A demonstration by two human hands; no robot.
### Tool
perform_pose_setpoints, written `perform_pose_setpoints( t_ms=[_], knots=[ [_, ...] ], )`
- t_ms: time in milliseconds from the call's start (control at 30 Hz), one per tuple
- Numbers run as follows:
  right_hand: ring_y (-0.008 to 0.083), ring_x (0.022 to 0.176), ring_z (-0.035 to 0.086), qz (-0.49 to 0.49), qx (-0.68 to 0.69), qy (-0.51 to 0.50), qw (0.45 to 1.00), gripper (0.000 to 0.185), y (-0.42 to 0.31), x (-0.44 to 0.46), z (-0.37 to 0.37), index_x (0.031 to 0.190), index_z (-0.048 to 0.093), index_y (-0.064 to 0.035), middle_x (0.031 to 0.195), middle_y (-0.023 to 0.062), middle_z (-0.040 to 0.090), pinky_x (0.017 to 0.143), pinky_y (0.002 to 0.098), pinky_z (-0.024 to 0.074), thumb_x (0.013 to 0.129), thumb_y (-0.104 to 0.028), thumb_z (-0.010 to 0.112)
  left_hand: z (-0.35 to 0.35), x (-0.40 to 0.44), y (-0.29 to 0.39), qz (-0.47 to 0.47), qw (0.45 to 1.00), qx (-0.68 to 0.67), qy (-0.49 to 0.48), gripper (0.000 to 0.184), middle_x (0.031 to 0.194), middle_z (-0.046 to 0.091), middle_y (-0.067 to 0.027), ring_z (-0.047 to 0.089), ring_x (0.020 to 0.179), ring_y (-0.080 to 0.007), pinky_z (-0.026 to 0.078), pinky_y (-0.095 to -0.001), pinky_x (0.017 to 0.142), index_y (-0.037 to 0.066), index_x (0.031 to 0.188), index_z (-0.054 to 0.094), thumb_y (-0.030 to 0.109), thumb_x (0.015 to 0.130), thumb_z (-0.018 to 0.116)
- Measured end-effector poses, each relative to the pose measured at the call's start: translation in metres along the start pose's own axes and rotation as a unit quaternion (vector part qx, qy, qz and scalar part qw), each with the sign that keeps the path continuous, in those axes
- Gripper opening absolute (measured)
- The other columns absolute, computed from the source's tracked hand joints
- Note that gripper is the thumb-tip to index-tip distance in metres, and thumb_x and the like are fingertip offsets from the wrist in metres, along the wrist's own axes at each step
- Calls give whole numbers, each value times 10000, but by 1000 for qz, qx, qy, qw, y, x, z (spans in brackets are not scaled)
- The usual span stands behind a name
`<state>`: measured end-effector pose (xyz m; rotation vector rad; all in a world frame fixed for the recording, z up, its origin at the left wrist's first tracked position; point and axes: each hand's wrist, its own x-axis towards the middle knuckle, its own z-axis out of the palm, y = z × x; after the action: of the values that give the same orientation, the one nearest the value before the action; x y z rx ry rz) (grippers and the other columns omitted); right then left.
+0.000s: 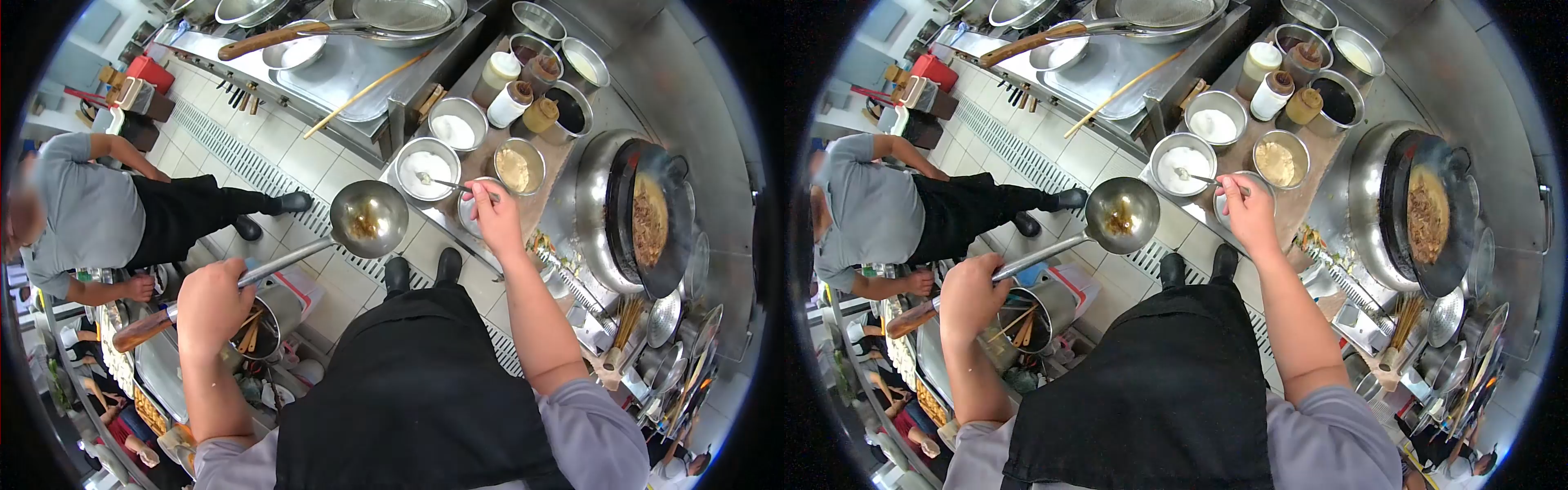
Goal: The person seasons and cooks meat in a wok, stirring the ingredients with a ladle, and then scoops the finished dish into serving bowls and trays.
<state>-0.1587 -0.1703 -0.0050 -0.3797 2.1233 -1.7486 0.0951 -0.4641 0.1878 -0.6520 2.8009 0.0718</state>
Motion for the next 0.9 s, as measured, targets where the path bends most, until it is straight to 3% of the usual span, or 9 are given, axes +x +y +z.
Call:
perform_pose_setpoints(
  t_ms=[133, 400, 467, 633, 833, 900],
  knots=[
    [65, 574, 512, 67, 67, 31, 995, 285, 6, 5, -4, 1052, 647, 8, 844, 60, 670, 530, 212, 416, 1001, -249, 534, -1, 6, -1, 12, 1000, 19, 2, 167, 736, 641, -174, 635, 749, -370, 496, -474, 699, 37, 824, 630, 191, 765, 662],
    [67, 572, 525, 86, 90, 40, 991, 297, 9, 12, 7, 1062, 632, 9, 840, 71, 671, 496, 217, 404, 1013, -256, 507, -5, 15, 2, 11, 1000, 13, 6, 156, 744, 645, -180, 637, 747, -371, 495, -473, 699, 33, 826, 635, 181, 779, 651],
    [71, 571, 530, 101, 110, 58, 987, 301, 8, 14, 6, 1064, 626, 12, 838, 76, 669, 493, 221, 404, 1015, -257, 500, -8, 18, 4, -26, 999, 10, -24, 222, 805, 651, -193, 632, 812, -384, 489, -475, 737, 16, 869, 659, 163, 708, 697],
    [89, 589, 536, 144, 225, 68, 961, 329, 0, 14, -15, 1064, 611, 24, 861, 110, 660, 505, 231, 413, 1018, -278, 489, -11, 20, 4, -20, 1000, 15, -18, 214, 790, 649, -190, 633, 796, -383, 491, -473, 730, 19, 865, 658, 157, 710, 710],
    [88, 601, 537, 75, 186, -28, 979, 336, -51, -3, -25, 1086, 622, 31, 871, 102, 662, 521, 228, 418, 1016, -273, 498, -9, 26, 3, 18, 999, 29, 18, 151, 722, 639, -176, 636, 723, -375, 497, -475, 685, 36, 811, 625, 178, 771, 659],
    [74, 602, 535, 47, 10, 10, 999, 320, -37, 4, -22, 1061, 639, 22, 863, 79, 665, 521, 221, 419, 1013, -266, 507, -11, 28, 5, 21, 999, 30, 15, 151, 721, 638, -174, 637, 723, -373, 497, -475, 685, 36, 813, 623, 176, 770, 659]
  ],
)
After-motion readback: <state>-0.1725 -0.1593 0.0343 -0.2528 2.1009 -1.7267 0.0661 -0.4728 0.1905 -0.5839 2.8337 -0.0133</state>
